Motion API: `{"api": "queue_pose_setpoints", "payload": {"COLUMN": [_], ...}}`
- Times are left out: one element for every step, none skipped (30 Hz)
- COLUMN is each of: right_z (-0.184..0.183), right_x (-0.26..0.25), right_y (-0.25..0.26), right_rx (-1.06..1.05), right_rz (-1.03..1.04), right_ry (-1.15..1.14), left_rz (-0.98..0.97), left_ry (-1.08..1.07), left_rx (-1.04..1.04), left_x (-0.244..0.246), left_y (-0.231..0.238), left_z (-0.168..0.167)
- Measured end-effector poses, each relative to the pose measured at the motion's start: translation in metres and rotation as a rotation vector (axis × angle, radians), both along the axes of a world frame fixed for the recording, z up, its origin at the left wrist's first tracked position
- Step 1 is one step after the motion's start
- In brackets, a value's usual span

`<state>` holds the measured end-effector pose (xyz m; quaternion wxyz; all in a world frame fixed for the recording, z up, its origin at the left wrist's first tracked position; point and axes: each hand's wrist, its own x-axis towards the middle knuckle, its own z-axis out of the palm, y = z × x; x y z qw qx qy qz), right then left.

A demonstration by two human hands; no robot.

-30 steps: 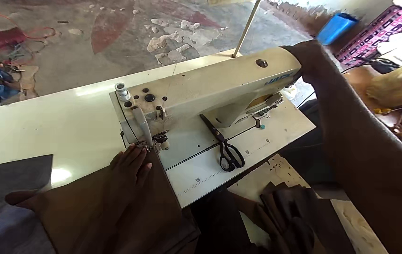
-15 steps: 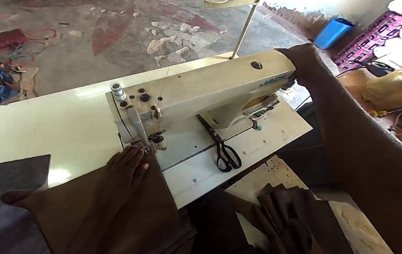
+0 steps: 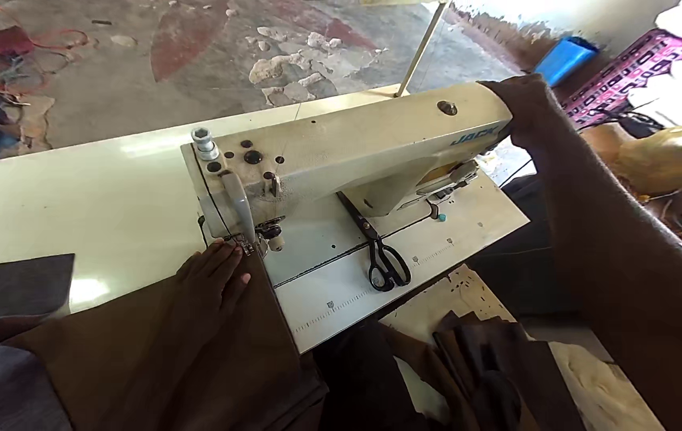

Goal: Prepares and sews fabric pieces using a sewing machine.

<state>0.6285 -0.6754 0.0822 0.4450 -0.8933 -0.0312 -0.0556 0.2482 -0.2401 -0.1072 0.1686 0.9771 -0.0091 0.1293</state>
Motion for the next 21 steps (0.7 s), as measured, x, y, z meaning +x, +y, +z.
{"api": "queue_pose_setpoints", "payload": {"right_z": [-0.0004,-0.0005,-0.0005,-0.0005,-0.0009,-0.0008,-0.0003,0.0001,0.0003,0.0005,0.0002,0.0,-0.0005,-0.0009,-0.0009,-0.0007,-0.0007,-0.0011,-0.0017,-0.0018,-0.0022], "right_x": [0.0006,0.0014,0.0011,0.0005,0.0001,0.0002,-0.0006,-0.0015,-0.0019,-0.0016,0.0002,0.0009,0.0014,0.0023,0.0026,0.0025,0.002,0.0022,0.0024,0.0029,0.0036], "right_y": [-0.0005,-0.0014,-0.0017,-0.0021,-0.0025,-0.0024,-0.0015,-0.0008,-0.0006,-0.0008,-0.0018,-0.0023,-0.0027,-0.0032,-0.0033,-0.0032,-0.003,-0.0032,-0.0036,-0.004,-0.0042], "right_rx": [-0.002,-0.008,-0.015,-0.018,-0.024,-0.021,-0.016,-0.009,-0.003,-0.001,-0.005,-0.016,-0.02,-0.019,-0.016,-0.013,-0.015,-0.012,-0.008,-0.001,0.01], "right_rz": [-0.005,-0.007,-0.007,-0.001,0.011,0.018,0.019,0.019,0.017,0.013,0.011,0.012,0.016,0.014,0.009,0.006,0.006,0.009,0.014,0.015,0.014], "right_ry": [-0.004,-0.008,-0.01,-0.012,-0.016,-0.014,-0.01,-0.009,-0.007,-0.001,0.001,0.002,0.004,0.005,0.007,0.008,0.002,-0.002,-0.006,-0.008,-0.011], "left_rz": [-0.001,-0.005,-0.006,-0.006,-0.003,0.002,0.001,0.001,0.0,-0.001,0.0,-0.004,-0.004,-0.007,-0.006,-0.007,-0.013,-0.014,-0.014,-0.011,-0.007], "left_ry": [0.003,-0.001,0.008,0.01,0.012,0.017,0.01,0.015,0.013,0.01,0.005,-0.003,0.001,0.006,0.012,0.013,0.003,0.003,-0.001,0.001,0.003], "left_rx": [0.005,0.001,0.005,0.011,0.015,0.021,0.021,0.025,0.027,0.027,0.024,0.016,0.012,0.01,0.011,0.013,0.009,0.011,0.008,0.01,0.012], "left_x": [-0.0003,0.0,0.0001,0.0001,-0.0001,-0.0004,-0.0003,-0.0005,-0.0004,-0.0002,0.0,0.0,-0.0004,-0.0005,-0.0005,-0.0003,0.0,-0.0001,-0.0001,0.0,0.0001], "left_y": [0.0003,0.0001,0.0,0.0004,0.0008,0.001,0.0014,0.0015,0.0013,0.0012,0.0009,0.0011,0.0014,0.0016,0.0011,0.001,0.0011,0.0009,0.0007,0.0004,0.0002], "left_z": [0.0006,0.0013,0.0024,0.0021,0.0019,0.0022,0.0016,0.0021,0.0021,0.0021,0.0023,0.0018,0.0012,0.001,0.0016,0.0018,0.0013,0.0016,0.0019,0.0029,0.0033]}}
